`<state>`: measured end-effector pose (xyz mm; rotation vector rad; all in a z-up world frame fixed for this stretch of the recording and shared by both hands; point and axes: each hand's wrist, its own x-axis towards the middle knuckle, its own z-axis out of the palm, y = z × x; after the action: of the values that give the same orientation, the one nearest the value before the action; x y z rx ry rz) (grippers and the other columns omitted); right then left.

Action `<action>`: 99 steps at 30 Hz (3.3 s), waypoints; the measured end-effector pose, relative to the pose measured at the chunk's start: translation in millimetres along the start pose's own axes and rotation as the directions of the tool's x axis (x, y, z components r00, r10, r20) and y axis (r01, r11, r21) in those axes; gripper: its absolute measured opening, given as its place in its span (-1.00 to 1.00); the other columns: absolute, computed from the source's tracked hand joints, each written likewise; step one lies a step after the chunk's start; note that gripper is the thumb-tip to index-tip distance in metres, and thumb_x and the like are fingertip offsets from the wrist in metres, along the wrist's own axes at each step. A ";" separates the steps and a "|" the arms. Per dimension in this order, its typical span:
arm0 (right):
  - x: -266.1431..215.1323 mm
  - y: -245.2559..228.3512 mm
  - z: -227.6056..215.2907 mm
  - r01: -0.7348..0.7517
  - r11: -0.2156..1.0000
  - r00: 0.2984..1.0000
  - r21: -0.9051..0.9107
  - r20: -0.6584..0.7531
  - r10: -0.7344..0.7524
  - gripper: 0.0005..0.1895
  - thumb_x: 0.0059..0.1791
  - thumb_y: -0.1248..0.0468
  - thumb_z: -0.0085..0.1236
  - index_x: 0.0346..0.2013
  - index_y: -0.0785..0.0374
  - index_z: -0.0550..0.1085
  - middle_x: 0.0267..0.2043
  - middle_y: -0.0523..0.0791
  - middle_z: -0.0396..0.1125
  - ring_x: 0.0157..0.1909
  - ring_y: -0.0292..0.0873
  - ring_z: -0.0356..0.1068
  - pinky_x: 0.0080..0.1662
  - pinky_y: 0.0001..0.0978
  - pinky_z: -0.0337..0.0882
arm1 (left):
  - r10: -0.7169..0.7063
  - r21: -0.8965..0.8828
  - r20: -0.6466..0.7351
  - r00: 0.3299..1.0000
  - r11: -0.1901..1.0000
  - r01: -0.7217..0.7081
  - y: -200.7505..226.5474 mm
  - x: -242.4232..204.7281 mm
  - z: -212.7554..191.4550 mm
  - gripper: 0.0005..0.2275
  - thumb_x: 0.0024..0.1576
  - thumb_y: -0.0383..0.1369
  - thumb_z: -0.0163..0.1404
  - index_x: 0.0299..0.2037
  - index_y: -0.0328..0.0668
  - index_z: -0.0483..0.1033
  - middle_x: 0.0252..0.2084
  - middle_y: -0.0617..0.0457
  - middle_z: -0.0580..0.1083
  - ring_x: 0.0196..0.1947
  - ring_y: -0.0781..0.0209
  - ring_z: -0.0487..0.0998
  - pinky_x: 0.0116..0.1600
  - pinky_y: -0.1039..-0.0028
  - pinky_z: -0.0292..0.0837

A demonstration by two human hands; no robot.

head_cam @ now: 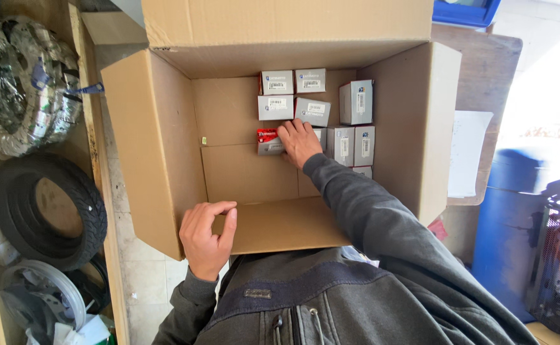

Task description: The person picks small boxes from a shelf, places them into a larger cardboard box, opens each box to reveal a black mechanical part, and writes notes in a notebook. The person repeats this process for several items.

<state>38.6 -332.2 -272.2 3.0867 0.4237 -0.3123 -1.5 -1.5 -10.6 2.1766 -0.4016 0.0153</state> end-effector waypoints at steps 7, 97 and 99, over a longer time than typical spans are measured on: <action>3.8 1.4 -17.7 0.110 0.992 0.980 -0.060 -0.158 -0.118 -0.55 -0.23 0.15 0.41 -0.06 -0.02 0.53 -0.08 -0.11 0.50 0.08 0.12 0.35 0.01 0.12 0.28 | 0.060 0.064 -0.033 0.998 0.996 -0.058 11.1 0.0 -3.3 -0.89 0.40 -0.29 0.14 -0.12 -0.01 0.72 -0.15 0.21 0.74 -0.19 0.22 0.71 -0.02 0.32 0.42; -722.3 288.0 -203.2 -0.156 0.710 0.901 0.686 -0.197 0.387 -0.38 -0.07 0.04 0.28 0.32 -0.06 0.52 0.14 -0.08 0.67 0.00 0.16 0.73 -0.05 0.11 0.67 | -0.093 -0.753 0.324 0.941 0.577 0.316 464.5 -267.3 532.5 -0.13 0.18 -0.26 0.41 0.67 0.03 0.14 0.51 -0.09 0.37 0.45 0.15 0.42 0.40 0.31 0.51; -720.6 300.0 -199.5 -0.140 0.718 0.885 0.682 -0.240 0.400 -0.45 -0.03 0.12 0.22 0.28 0.03 0.54 0.00 -0.02 0.69 -0.16 0.18 0.72 -0.12 0.10 0.65 | -0.107 -0.756 0.297 0.949 0.581 0.302 472.5 -265.4 541.9 -0.17 0.21 -0.26 0.38 0.67 0.03 0.16 0.52 -0.09 0.37 0.46 0.14 0.42 0.45 0.30 0.47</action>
<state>-522.0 -805.3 61.0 3.8354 -0.2338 0.2031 -463.2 -613.2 -5.7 1.2966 -0.2024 -0.4670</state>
